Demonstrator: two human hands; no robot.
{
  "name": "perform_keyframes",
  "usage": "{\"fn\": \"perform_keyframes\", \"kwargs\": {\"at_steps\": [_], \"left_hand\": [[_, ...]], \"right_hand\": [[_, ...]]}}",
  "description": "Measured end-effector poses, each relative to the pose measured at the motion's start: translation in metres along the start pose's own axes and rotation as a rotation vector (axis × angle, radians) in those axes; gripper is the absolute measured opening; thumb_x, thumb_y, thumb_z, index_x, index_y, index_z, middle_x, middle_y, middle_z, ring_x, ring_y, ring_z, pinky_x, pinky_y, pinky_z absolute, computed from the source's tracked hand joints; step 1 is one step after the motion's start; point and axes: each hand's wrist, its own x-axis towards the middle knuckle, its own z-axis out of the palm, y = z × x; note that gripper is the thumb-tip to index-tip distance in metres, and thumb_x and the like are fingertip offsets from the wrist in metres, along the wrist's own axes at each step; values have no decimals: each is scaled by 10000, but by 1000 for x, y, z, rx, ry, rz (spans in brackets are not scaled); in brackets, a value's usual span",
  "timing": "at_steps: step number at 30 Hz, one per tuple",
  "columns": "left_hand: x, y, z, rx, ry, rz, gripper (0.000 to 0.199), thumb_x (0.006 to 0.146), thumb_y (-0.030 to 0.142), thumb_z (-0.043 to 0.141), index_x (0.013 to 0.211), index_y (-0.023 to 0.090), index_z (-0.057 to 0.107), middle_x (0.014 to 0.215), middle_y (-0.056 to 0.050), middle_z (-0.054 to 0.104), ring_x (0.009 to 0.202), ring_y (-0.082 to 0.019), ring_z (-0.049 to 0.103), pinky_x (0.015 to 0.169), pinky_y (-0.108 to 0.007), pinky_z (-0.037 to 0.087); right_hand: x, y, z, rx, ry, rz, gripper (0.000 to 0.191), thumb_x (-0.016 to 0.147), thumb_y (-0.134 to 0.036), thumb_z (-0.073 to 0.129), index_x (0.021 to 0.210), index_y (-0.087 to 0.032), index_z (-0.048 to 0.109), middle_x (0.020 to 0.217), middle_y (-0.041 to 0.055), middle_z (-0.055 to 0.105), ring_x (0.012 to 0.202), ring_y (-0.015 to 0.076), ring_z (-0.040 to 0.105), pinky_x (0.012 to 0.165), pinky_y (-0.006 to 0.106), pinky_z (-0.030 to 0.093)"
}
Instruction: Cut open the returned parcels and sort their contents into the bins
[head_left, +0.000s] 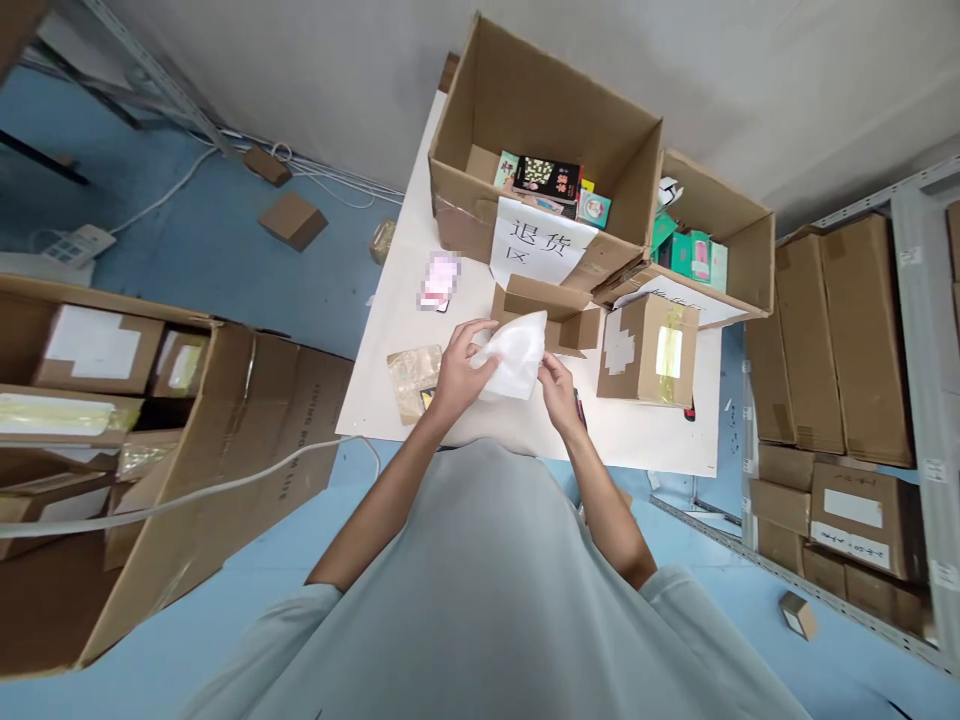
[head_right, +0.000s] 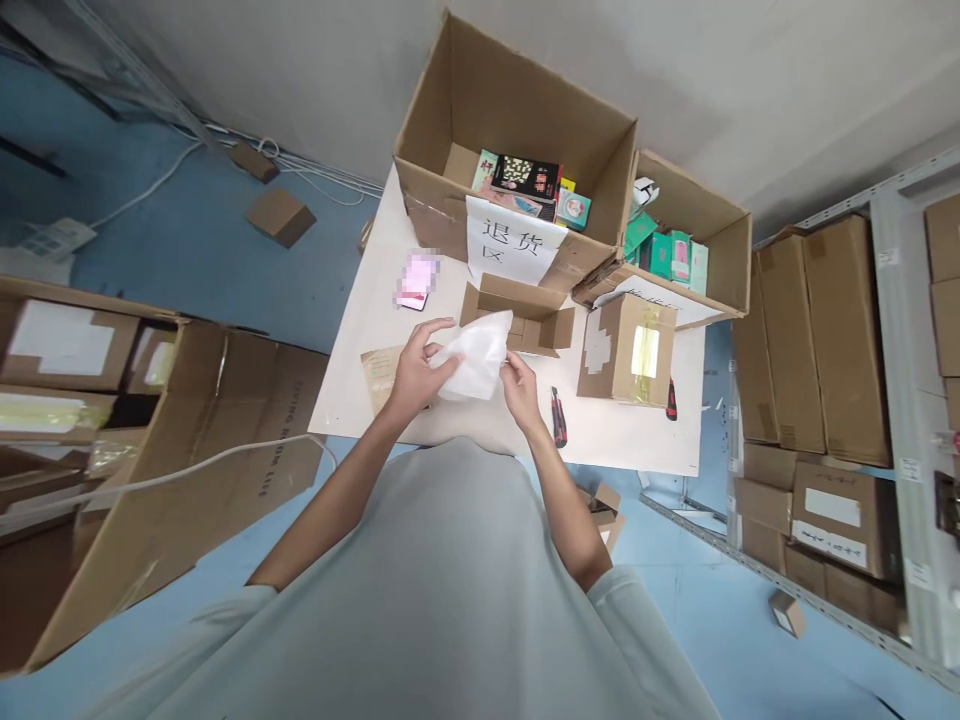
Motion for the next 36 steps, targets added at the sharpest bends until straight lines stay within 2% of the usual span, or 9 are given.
{"fn": "perform_keyframes", "kwargs": {"at_steps": [4, 7, 9, 14, 19, 24, 28, 32, 36], "left_hand": [[24, 20, 28, 85, -39, 118, 449, 962, 248, 700, 1411, 265, 701, 1418, -95, 648, 1240, -234, 700, 996, -320, 617], [43, 27, 52, 101, -70, 187, 502, 952, 234, 725, 1452, 265, 696, 1356, -92, 642, 1154, -222, 710, 1013, -325, 613], [56, 31, 63, 125, -80, 243, 452, 961, 227, 703, 1413, 243, 726, 1295, -93, 659, 1189, -240, 703, 1057, -345, 598], [85, 33, 77, 222, -170, 297, 514, 924, 114, 588, 1403, 217, 741, 1366, -91, 695, 1295, -258, 688, 1152, -373, 561], [94, 15, 80, 297, -148, 247, 543, 926, 86, 544, 1423, 198, 730, 1448, -104, 679, 1382, -269, 654, 1244, -402, 508], [72, -15, 67, 315, 24, 106, 366, 1023, 183, 539, 1294, 195, 785, 1329, -127, 672, 1198, -254, 706, 1057, -383, 603], [44, -40, 44, 357, 188, -1, 350, 1019, 165, 533, 1252, 190, 794, 1268, -130, 651, 1097, -244, 710, 973, -376, 606], [16, -70, 14, 463, 190, -216, 398, 1014, 123, 510, 1320, 190, 757, 1366, -133, 625, 1210, -257, 698, 1096, -396, 575], [-14, -104, -13, 580, 214, -504, 507, 939, 124, 641, 1445, 98, 650, 1485, -201, 567, 1476, -362, 539, 1310, -505, 417]], "right_hand": [[13, -17, -23, 2, 37, -106, 765, 993, -624, 738, 1627, -245, 538, 1293, 105, 770, 1115, 245, 757, 1095, 416, 595], [32, -21, -35, 5, 70, -165, 903, 922, -635, 835, 1663, -275, 466, 1455, 134, 697, 1085, 237, 764, 1076, 409, 603], [50, -21, -44, -14, 82, -177, 804, 929, -636, 820, 1591, -280, 536, 1458, 125, 693, 1064, 233, 766, 1030, 391, 616], [102, -16, -63, -191, 151, -188, 340, 1019, -464, 679, 1282, -250, 696, 1120, 57, 776, 993, 236, 748, 948, 354, 619], [132, 1, -60, -521, 205, -176, 261, 1042, -254, 576, 1263, -213, 710, 1348, 128, 663, 1147, 268, 694, 1041, 376, 568], [131, 25, -50, -889, 57, 62, 361, 1065, -184, 535, 1403, -201, 661, 1436, 147, 606, 1113, 274, 710, 1013, 377, 548], [133, 34, -52, -1009, -143, 249, 418, 1009, -146, 642, 1415, -215, 713, 1450, 146, 658, 1179, 276, 721, 1042, 350, 540], [135, 30, -57, -1043, -222, 279, 393, 959, -87, 673, 1300, -211, 822, 1332, 154, 743, 1246, 291, 713, 1110, 367, 523], [114, 18, -64, -1085, -105, 171, 472, 1083, -196, 528, 1516, -141, 708, 1445, 238, 665, 1370, 351, 626, 1205, 488, 471]]}}
